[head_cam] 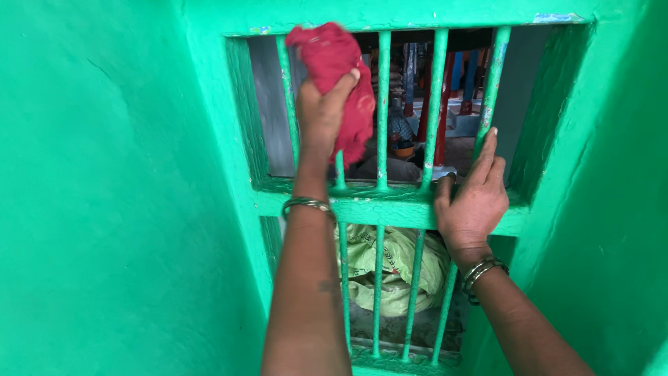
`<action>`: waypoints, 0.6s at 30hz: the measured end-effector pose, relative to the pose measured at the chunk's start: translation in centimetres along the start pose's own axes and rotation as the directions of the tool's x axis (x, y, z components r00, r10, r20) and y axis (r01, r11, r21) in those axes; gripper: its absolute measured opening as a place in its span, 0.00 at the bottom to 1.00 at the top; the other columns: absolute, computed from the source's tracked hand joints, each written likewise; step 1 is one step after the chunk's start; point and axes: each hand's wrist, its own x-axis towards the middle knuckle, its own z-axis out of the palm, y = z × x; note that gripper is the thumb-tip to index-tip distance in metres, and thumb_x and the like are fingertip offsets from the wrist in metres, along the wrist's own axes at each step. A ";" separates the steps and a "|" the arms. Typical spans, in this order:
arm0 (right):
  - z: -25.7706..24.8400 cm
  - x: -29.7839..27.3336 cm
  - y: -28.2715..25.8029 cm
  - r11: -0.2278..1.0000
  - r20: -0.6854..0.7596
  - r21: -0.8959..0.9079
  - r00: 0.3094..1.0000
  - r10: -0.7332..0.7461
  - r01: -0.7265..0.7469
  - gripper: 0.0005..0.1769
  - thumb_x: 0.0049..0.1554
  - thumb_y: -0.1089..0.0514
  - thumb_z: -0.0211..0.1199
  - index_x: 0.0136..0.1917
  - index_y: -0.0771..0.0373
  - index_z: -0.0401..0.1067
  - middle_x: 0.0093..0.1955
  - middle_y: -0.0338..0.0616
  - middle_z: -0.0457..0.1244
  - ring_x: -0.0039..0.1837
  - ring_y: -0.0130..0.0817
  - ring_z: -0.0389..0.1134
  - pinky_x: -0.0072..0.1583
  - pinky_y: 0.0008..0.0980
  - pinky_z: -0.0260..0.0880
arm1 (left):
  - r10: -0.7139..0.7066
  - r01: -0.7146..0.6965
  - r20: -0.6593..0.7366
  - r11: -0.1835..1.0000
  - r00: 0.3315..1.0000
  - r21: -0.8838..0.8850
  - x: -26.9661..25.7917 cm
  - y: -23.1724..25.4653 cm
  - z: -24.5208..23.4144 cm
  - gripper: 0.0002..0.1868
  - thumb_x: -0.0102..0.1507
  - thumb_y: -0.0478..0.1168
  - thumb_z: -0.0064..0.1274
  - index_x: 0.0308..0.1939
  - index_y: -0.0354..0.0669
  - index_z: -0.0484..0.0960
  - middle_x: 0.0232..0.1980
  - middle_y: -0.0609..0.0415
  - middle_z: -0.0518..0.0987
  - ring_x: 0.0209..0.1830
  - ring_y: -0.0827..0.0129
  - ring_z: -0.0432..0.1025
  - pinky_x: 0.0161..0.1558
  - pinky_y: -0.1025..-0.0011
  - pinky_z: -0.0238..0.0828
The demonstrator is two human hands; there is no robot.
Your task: The person wipes the vertical metal bars and the surrounding green-painted frame of a window using a red cloth, reaching between and around the bars to clean the surfaces.
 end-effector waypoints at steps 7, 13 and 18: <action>-0.2 0.0 -0.2 1.000 -0.009 -0.020 1.000 -0.021 0.021 0.56 0.50 0.62 0.68 0.85 0.68 0.44 0.55 0.54 0.58 0.49 0.50 0.66 0.50 0.45 0.70 | -0.252 0.356 0.254 0.736 0.934 -0.576 -0.7 0.1 -1.0 0.18 0.52 0.39 0.62 0.43 0.35 0.84 0.38 0.51 0.84 0.34 0.65 0.79 0.39 0.65 0.80; -0.1 -0.3 -0.1 0.999 -0.003 -0.035 1.000 -0.014 0.014 0.57 0.49 0.62 0.68 0.86 0.66 0.45 0.59 0.55 0.59 0.50 0.51 0.67 0.52 0.45 0.71 | -0.210 0.354 0.292 0.672 0.933 -0.650 -0.1 -1.7 -0.6 0.15 0.53 0.38 0.60 0.42 0.34 0.83 0.36 0.52 0.83 0.32 0.66 0.78 0.36 0.66 0.78; 0.1 -0.3 0.0 1.000 -0.023 -0.013 1.000 -0.022 0.021 0.55 0.51 0.63 0.68 0.86 0.66 0.46 0.59 0.53 0.60 0.52 0.50 0.68 0.53 0.44 0.72 | -0.064 0.154 0.170 0.789 0.983 -0.594 0.1 -3.9 0.9 0.17 0.58 0.42 0.60 0.44 0.30 0.85 0.40 0.46 0.84 0.36 0.63 0.79 0.41 0.64 0.77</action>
